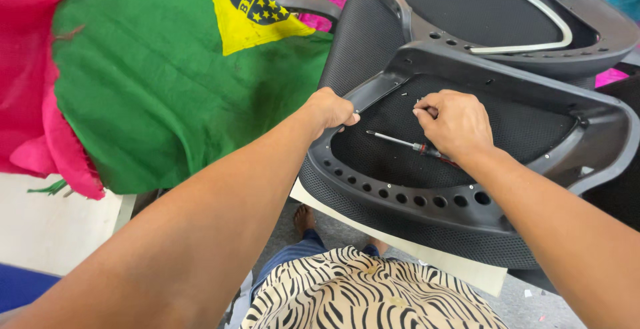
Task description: The person uses a screwdriver to fasten screws into a black plastic chair frame, securing it to a mesh chair seat. The person repeatedly picks up screws, aligns the frame, and tightens the screws.
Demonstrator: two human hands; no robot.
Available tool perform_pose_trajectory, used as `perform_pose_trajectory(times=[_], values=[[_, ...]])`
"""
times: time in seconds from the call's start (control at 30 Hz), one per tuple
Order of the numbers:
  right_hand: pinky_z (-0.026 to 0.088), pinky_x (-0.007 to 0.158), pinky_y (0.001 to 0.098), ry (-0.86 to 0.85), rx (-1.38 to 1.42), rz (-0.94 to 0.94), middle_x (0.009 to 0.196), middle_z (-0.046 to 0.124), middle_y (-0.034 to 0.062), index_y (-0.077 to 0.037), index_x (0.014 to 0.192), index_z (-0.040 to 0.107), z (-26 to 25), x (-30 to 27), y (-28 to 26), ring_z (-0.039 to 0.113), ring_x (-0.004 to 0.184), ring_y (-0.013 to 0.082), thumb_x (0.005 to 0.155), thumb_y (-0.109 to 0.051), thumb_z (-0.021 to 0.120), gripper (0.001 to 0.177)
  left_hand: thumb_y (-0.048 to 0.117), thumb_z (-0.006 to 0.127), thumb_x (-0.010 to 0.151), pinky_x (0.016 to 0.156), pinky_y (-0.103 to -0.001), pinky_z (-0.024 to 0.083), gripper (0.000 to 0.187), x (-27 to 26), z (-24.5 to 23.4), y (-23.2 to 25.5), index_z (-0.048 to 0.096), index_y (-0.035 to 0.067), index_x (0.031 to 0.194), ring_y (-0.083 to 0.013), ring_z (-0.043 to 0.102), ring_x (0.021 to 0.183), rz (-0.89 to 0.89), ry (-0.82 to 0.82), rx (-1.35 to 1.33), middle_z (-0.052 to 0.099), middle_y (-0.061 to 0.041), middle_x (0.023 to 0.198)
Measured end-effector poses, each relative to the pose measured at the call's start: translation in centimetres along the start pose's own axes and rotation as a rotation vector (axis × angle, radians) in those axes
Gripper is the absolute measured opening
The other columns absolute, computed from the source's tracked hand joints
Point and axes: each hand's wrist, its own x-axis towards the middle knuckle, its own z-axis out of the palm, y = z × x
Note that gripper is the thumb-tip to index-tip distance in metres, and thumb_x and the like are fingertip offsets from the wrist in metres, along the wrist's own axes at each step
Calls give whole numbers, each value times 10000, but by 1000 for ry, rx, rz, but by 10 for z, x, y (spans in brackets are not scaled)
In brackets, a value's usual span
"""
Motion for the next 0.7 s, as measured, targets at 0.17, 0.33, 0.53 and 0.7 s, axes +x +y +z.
perform_pose_trajectory(times=[0.17,0.33,0.53,0.7], values=[[549,757,451,49,16,-86,931,732,94,-95,959,768,0,-4,6,704,848,325,913,-192,704,125,228,872,761,1051,-465,492,637,-2,8,1,612,-32,1280,-366,619,1260,-5,75,55,643,-228,1334],[556,793,445,37,157,-36,934,738,94,-87,988,737,-14,-19,7,721,877,314,911,-187,673,142,168,811,793,955,-494,544,574,-3,2,1,644,-7,1313,-365,681,1145,-21,-84,16,687,-208,1277],[529,746,479,30,142,0,927,719,102,-76,960,691,-18,-56,4,693,843,348,930,-153,640,97,61,760,800,831,-494,609,448,8,-10,3,628,55,1228,-303,732,994,-94,-278,-104,725,-173,1114],[527,749,479,47,163,-56,915,711,112,-77,965,671,-18,-52,6,689,840,350,938,-151,632,88,213,752,833,729,-399,593,292,17,-20,7,710,23,1051,-226,699,790,-139,-467,-277,740,-114,917]])
